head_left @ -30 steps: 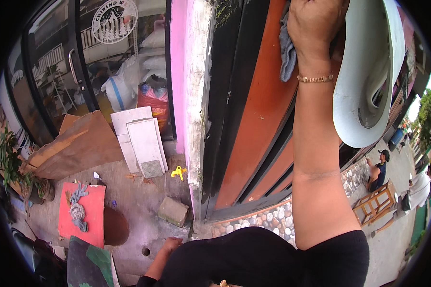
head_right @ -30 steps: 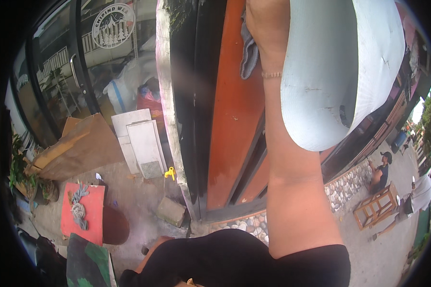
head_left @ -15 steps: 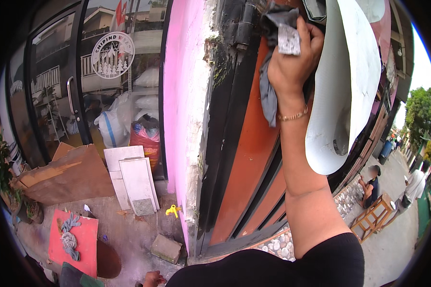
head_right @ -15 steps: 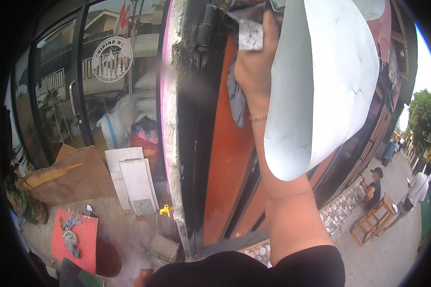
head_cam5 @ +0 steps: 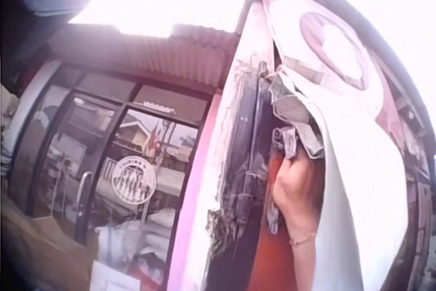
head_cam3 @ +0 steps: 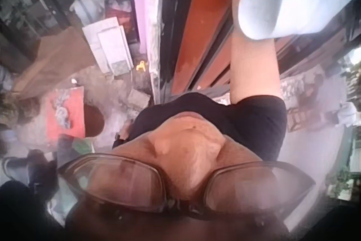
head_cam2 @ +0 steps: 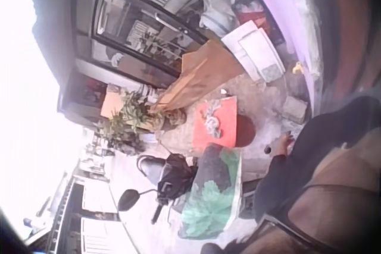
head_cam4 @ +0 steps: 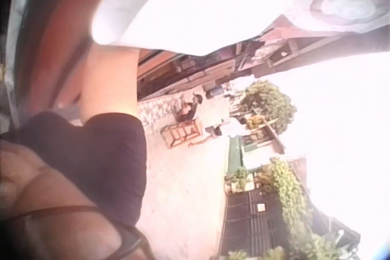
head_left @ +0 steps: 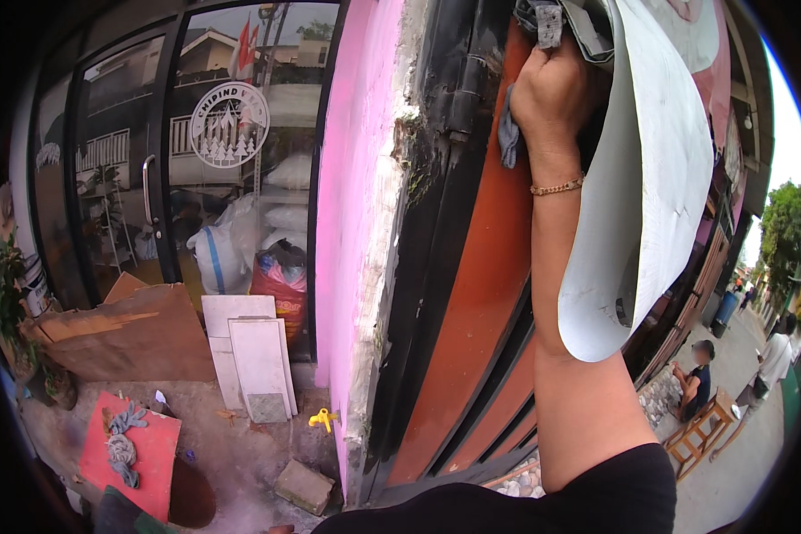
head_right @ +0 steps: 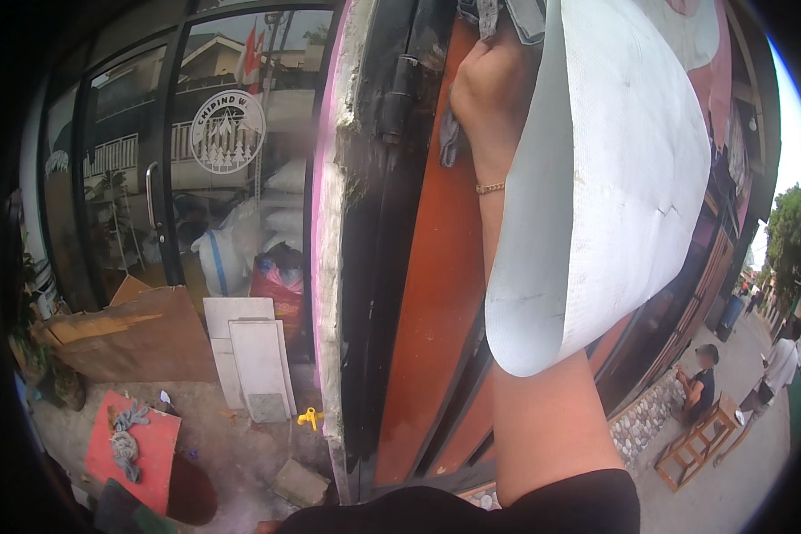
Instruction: The person wipes down the black frame and orange panels of a metal gate using a grey cloth, reaching high and low to clean different sections.
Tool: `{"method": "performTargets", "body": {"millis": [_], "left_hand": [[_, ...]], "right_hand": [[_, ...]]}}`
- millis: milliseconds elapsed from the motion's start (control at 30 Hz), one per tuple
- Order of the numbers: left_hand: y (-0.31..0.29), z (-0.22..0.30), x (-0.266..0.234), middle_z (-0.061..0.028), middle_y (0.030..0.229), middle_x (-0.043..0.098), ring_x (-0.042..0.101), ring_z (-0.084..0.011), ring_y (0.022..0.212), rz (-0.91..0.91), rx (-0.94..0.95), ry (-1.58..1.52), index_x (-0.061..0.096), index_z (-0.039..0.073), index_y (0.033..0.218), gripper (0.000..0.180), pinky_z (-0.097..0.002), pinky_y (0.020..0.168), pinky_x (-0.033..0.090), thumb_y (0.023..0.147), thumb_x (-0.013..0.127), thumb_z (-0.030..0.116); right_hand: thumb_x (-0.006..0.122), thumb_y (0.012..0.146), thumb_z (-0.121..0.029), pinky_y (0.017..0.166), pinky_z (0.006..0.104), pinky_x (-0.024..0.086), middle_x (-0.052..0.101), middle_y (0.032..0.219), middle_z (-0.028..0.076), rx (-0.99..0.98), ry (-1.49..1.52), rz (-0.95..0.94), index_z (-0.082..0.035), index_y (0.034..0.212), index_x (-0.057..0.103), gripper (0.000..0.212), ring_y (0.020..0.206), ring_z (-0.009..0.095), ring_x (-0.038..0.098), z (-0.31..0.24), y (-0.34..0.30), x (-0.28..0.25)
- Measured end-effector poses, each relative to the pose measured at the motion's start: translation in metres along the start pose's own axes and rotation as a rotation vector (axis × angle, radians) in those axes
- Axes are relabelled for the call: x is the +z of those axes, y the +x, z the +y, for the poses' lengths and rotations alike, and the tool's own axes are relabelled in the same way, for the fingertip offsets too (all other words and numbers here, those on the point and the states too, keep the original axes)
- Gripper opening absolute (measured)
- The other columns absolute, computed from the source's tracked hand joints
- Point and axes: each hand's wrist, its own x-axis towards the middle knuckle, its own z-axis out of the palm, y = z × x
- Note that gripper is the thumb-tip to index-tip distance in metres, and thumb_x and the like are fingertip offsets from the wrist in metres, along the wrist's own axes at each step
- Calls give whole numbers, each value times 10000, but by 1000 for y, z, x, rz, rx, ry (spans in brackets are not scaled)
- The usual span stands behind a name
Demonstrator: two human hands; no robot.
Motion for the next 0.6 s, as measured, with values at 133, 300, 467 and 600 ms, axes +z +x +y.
{"method": "performTargets", "body": {"millis": [133, 300, 467, 600], "left_hand": [[1, -12, -3, -203, 1472, 344, 411, -424, 1268, -79, 73, 58, 315, -3, 1445, 607, -556, 956, 446, 999, 424, 394], [5, -18, -12, -205, 1480, 341, 410, -425, 1275, -2, 43, 7, 308, 2, 1464, 617, -555, 955, 444, 1003, 418, 395], [32, 23, 20, -215, 1365, 425, 490, -420, 1136, 25, -57, -99, 345, 3, 1435, 557, -548, 861, 484, 996, 453, 327], [22, 17, 12, -224, 1274, 491, 554, -415, 1024, 63, -72, -177, 374, 5, 1411, 511, -542, 785, 516, 990, 481, 273]], "right_hand": [[608, 904, -159, 956, 387, 422, 648, 1135, 147, -30, -509, 50, -21, 1088, 672, 238, 1110, 310, 554, -5, 17, -3], [620, 841, -66, 978, 385, 418, 569, 1159, 176, -97, -169, -36, 8, 1168, 599, 336, 1072, 337, 549, -17, -16, -9], [663, 849, -122, 1094, 437, 278, 471, 1322, 98, -242, -300, -195, -118, 1296, 492, 478, 1288, 301, 394, -29, -136, -58], [727, 783, -194, 1169, 543, 216, 419, 1358, 104, -143, -301, -397, -213, 1254, 494, 525, 1371, 351, 313, -53, -291, -106]]}}
